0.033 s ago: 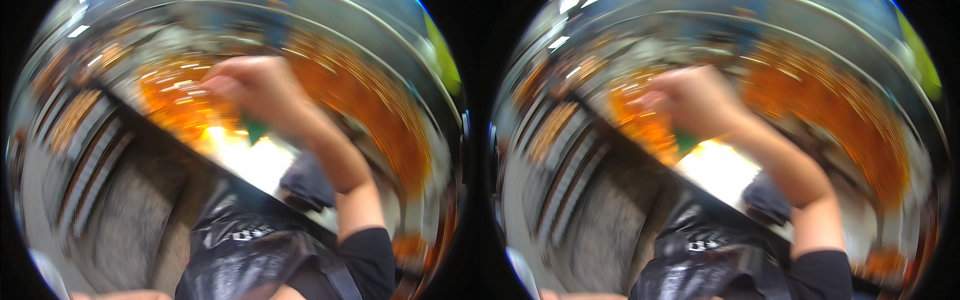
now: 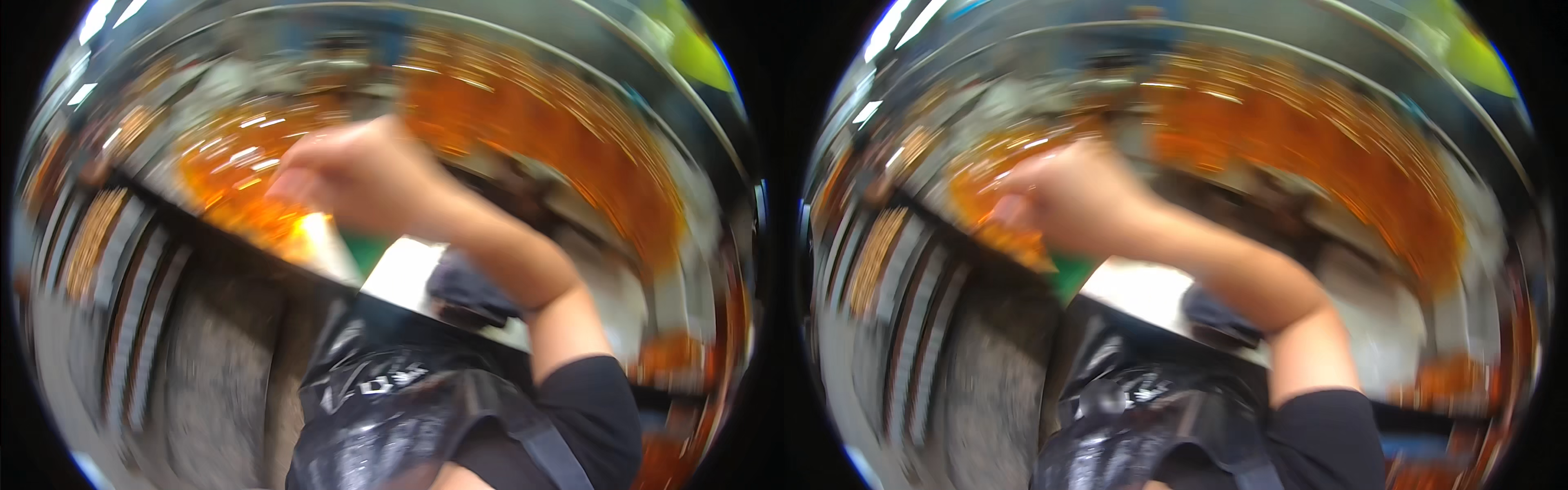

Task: The person picks up amber-colored bottles from a table, applies a label to the front of each bottle, and smooths it down with a green card. They then place the labeled bottle aside and repeat the process with the next bottle.

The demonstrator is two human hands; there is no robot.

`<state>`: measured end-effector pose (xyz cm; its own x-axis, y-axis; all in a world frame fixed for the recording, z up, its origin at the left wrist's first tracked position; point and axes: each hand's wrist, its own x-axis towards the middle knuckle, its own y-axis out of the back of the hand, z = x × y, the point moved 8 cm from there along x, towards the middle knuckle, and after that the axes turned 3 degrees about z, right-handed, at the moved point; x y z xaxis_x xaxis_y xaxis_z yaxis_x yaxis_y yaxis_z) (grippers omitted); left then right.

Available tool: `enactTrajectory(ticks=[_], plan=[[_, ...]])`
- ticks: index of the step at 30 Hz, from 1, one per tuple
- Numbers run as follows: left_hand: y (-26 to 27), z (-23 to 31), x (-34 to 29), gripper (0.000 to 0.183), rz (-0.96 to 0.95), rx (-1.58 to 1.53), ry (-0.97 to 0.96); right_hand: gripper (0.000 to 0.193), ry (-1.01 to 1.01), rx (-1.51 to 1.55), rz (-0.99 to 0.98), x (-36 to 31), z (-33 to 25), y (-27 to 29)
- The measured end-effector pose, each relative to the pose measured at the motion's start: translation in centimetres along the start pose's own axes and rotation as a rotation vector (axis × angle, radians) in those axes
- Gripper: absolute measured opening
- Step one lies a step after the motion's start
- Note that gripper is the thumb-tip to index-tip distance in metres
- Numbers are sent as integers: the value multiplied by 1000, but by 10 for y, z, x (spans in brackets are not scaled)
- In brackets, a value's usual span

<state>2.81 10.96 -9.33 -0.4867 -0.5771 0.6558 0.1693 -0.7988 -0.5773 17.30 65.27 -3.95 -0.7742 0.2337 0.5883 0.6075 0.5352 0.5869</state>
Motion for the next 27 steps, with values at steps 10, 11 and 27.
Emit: enactTrajectory(ticks=[10,11,27], plan=[[-324,-112,-201,33,-808,-150,380,15,-765,-67,362,-316,58,70],[-338,-110,-209,33,-851,-165,383,15,-922,-86,406,-343,57,84],[-490,-84,-313,30,-1150,-331,464,36,-1140,-1156,335,-447,43,130]])
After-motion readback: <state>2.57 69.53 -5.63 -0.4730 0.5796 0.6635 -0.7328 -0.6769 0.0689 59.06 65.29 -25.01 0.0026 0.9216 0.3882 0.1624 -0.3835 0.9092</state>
